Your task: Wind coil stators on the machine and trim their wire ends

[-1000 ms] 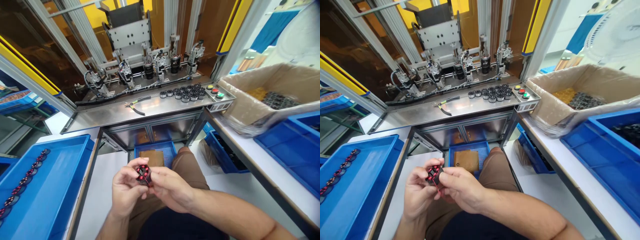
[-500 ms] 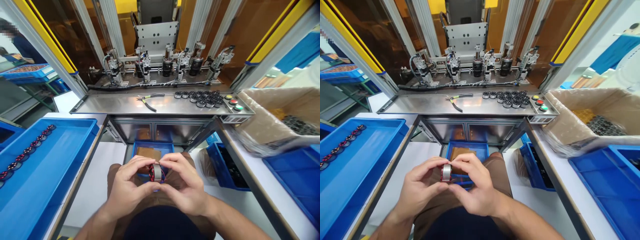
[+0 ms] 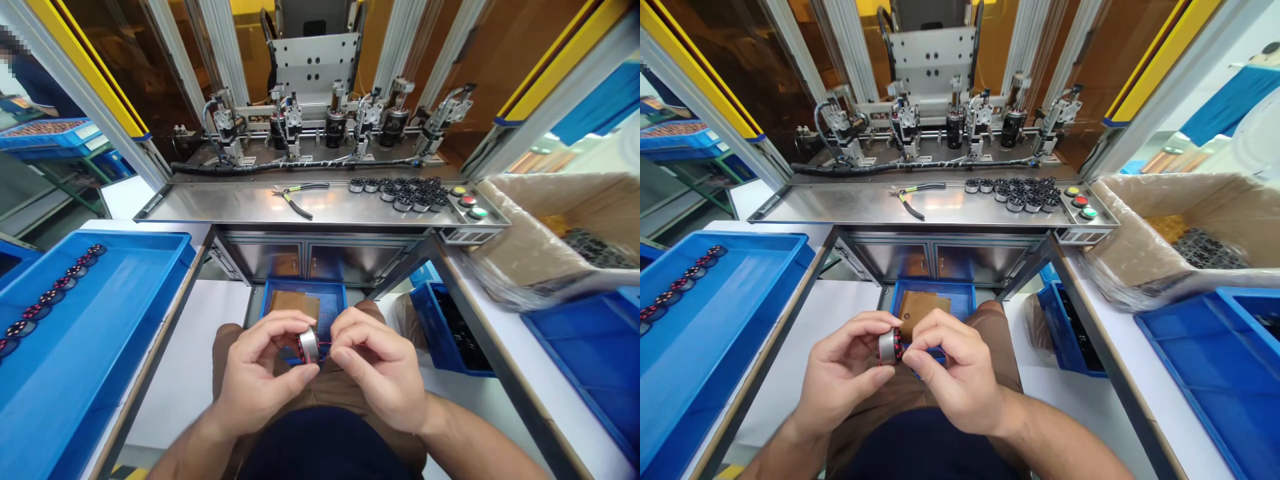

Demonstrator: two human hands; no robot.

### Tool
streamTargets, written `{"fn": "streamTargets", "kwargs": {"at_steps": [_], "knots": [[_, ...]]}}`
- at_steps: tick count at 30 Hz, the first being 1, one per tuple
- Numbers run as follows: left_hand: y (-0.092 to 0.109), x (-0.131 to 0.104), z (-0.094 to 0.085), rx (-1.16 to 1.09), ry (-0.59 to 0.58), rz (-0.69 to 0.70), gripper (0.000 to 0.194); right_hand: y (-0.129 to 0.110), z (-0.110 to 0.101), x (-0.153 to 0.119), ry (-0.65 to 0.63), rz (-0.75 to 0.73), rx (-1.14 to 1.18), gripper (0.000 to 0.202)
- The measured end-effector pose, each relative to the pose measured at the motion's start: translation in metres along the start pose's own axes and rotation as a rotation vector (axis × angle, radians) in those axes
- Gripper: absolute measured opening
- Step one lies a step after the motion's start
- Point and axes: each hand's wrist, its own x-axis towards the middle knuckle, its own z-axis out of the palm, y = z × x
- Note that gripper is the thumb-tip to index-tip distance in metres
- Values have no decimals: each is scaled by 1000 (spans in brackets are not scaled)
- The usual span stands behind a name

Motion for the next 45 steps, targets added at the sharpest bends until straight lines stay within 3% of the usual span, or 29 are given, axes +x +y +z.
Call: {"fn": "streamTargets", "kwargs": {"at_steps": [6, 9, 13, 17, 19, 21, 23, 26, 29, 32, 39, 42, 45], "knots": [[8, 2, -11, 573, 1, 349, 51, 2, -27, 0, 7, 165, -22, 16], [12, 3, -13, 788, -57, 480, 58, -9, -28, 6, -145, 110, -76, 24], [13, 2, -15, 807, -124, 531, 63, -26, -17, 19, -301, 41, -196, 8], [19, 1, -19, 658, -181, 465, 68, -27, -21, 31, -378, -271, -435, 7], [23, 0, -22, 582, -238, 399, 64, -21, -30, 34, -437, -456, -578, 7], [27, 0, -24, 542, -283, 351, 55, -16, -39, 36, -497, -538, -654, 8], [28, 0, -25, 525, -288, 333, 50, -16, -46, 37, -526, -503, -679, 11], [26, -1, -24, 546, -237, 328, 49, -26, -48, 38, -466, -429, -663, 6], [25, -1, -22, 615, -185, 350, 46, -39, -35, 38, -416, -474, -624, 33], [26, -1, -23, 641, -176, 353, 46, -40, -19, 39, -483, -554, -672, 12], [23, -10, -41, 397, -141, 152, 44, -29, -17, 47, -691, -685, -754, 29], [18, -12, -48, 224, -60, 68, 40, -24, -24, 66, -744, -601, -723, 23], [11, -11, -52, 62, 61, 50, 37, -3, -27, 111, -616, -502, -682, 11]]}}
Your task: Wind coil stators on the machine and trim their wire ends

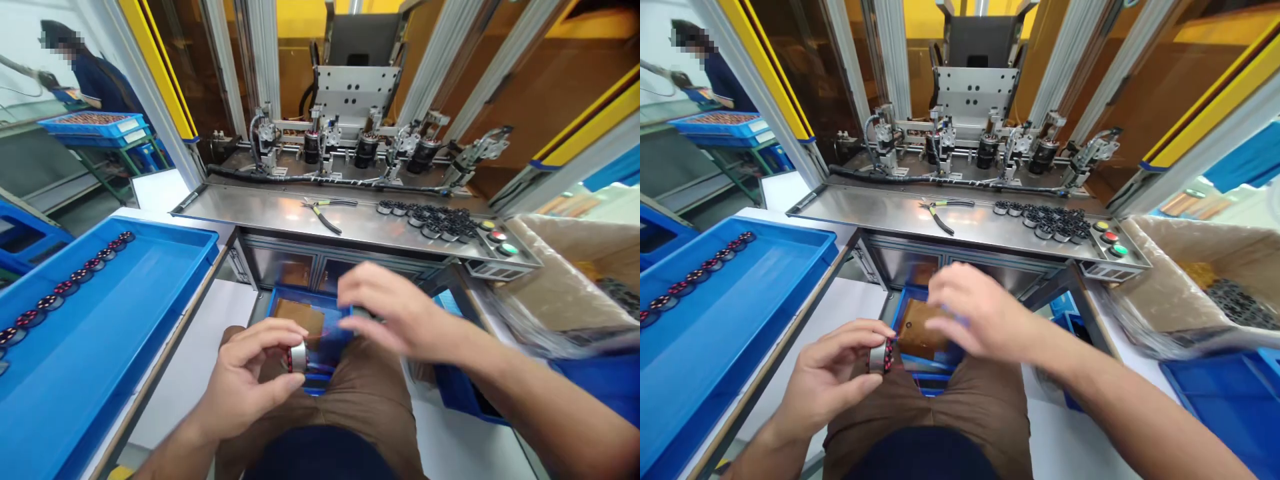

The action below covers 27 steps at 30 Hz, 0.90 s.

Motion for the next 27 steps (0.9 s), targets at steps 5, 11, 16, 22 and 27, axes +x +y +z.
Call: {"fn": "streamTargets", "kwargs": {"at_steps": [5, 11, 16, 22, 27], "knots": [[-9, 2, 2, -95, 169, -23, 34, 107, 20, 61, 27, 466, -267, 50], [-7, -8, -2, -190, 310, -146, 33, 167, 55, 88, -192, 612, -330, 74], [-7, -9, -7, -254, 396, -256, 34, 170, 48, 82, -292, 601, -364, 69], [-10, -3, -4, -287, 427, -301, 35, 170, 38, 69, -310, 661, -389, 71], [-5, -4, 0, -292, 425, -294, 34, 167, 37, 60, -251, 670, -294, 49]]}}
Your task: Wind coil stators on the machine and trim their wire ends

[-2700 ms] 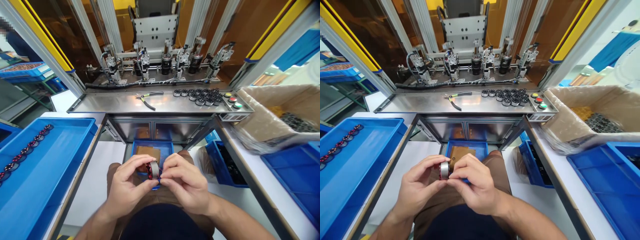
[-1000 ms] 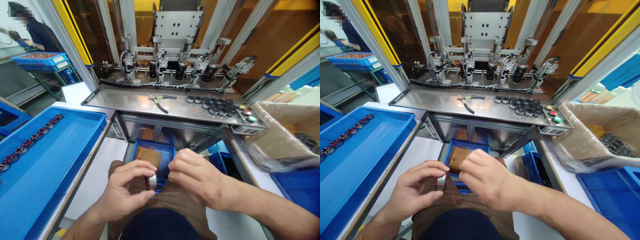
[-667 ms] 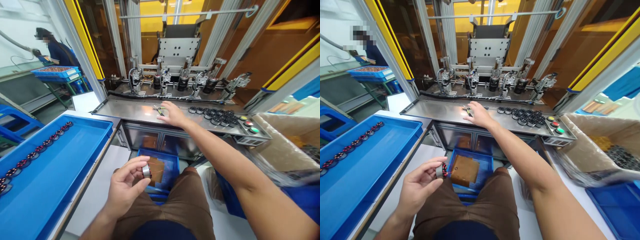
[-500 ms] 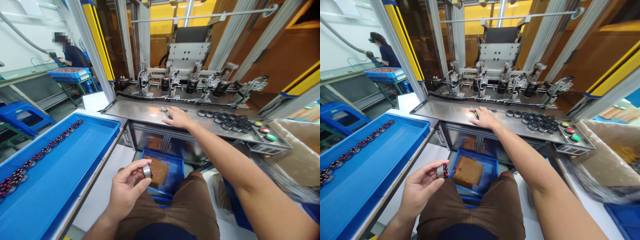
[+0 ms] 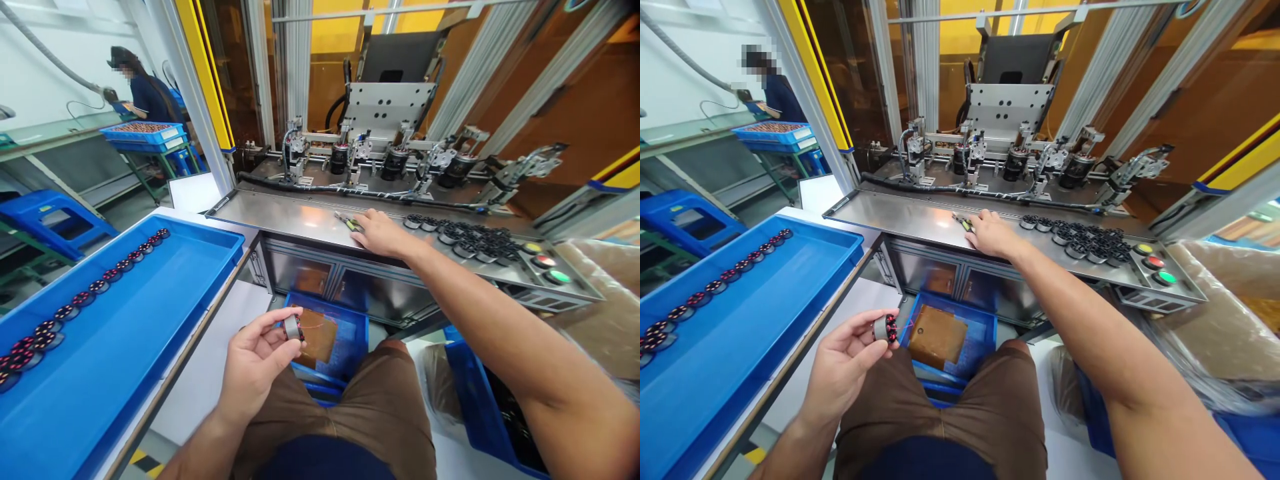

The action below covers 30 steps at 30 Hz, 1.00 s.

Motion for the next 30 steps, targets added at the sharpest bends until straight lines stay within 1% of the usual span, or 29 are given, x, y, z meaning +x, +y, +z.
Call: {"fn": "streamTargets", "kwargs": {"at_steps": [3, 4, 5, 7, 9, 11, 12, 14, 15, 16, 18, 19, 20, 21, 23, 26, 28, 30], "knots": [[1, -3, 2, -8, -8, 12, 33, 4, -6, -1, 30, 21, 147, 30], [2, -3, 3, -11, -12, 16, 33, 7, -10, -1, 44, 37, 211, 27], [2, -4, 3, -14, -15, 18, 33, 11, -15, -3, 63, 55, 285, 27], [2, -6, 5, -22, -20, 19, 33, 18, -28, -10, 107, 91, 454, 35], [2, -8, 6, -25, -26, 11, 33, 21, -37, -30, 153, 107, 662, 44], [3, -9, 7, -25, -13, 6, 33, 14, -34, -64, 179, 93, 893, 47], [4, -10, 8, -27, -6, 7, 33, 6, -27, -87, 177, 77, 1012, 45], [5, -10, 10, -41, -1, 20, 32, -17, -1, -139, 126, 53, 1121, 46], [5, -10, 11, -48, -8, 26, 32, -31, 17, -167, 79, 48, 1173, 47], [5, -10, 12, -51, -20, 28, 32, -46, 36, -193, -14, 54, 1278, 45], [3, -9, 16, -46, -42, 21, 32, -76, 70, -240, -139, 153, 1417, 43], [1, -9, 18, -41, -49, 12, 32, -89, 82, -259, -141, 177, 1464, 46], [-1, -8, 21, -35, -61, 2, 32, -99, 89, -272, -128, 173, 1481, 48], [-4, -8, 24, -29, -72, -7, 33, -108, 92, -282, -92, 145, 1468, 50], [-8, -8, 29, -20, -105, -21, 35, -118, 86, -288, 18, 19, 1353, 57], [-13, -10, 35, -8, -143, -32, 35, -121, 67, -280, 155, -183, 1148, 75], [-13, -11, 36, 2, -154, -41, 35, -121, 59, -272, 198, -257, 1101, 81], [-12, -14, 36, 11, -157, -47, 35, -122, 58, -266, 216, -292, 1087, 81]]}}
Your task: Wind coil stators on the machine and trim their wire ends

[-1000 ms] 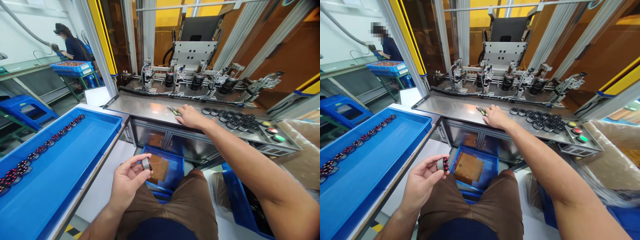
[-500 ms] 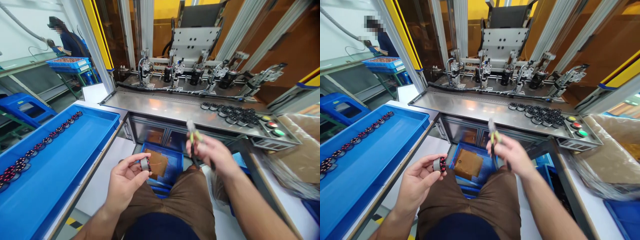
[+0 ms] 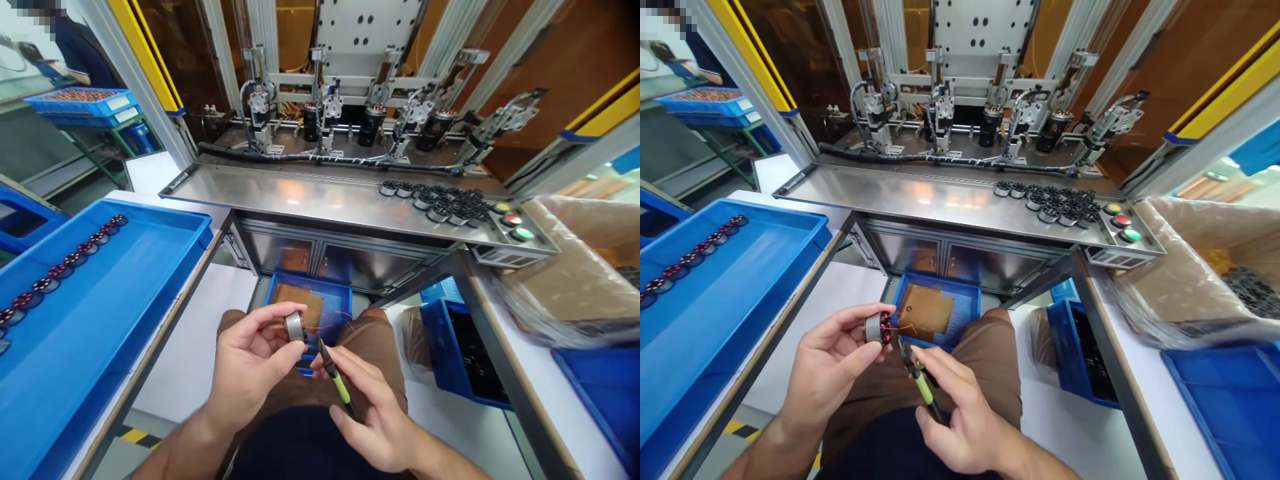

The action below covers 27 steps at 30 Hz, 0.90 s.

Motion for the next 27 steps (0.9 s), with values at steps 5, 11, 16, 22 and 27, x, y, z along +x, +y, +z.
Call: {"fn": "streamTargets", "kwargs": {"at_steps": [5, 11, 16, 22, 27], "knots": [[3, -6, -1, 10, -11, -3, 34, 5, 6, 1, -23, -20, -16, 77], [4, -6, 2, 3, -13, -16, 33, 4, 5, 0, 0, -46, -49, 74], [0, -6, 0, 1, -28, -16, 34, 7, 5, -8, 24, -40, -107, 71], [1, -7, 0, -3, -29, 84, 23, 6, 4, -8, 6, -29, -131, 76], [2, -11, 2, 40, -10, 114, 18, 1, 5, -6, 17, -68, -131, 79]]}}
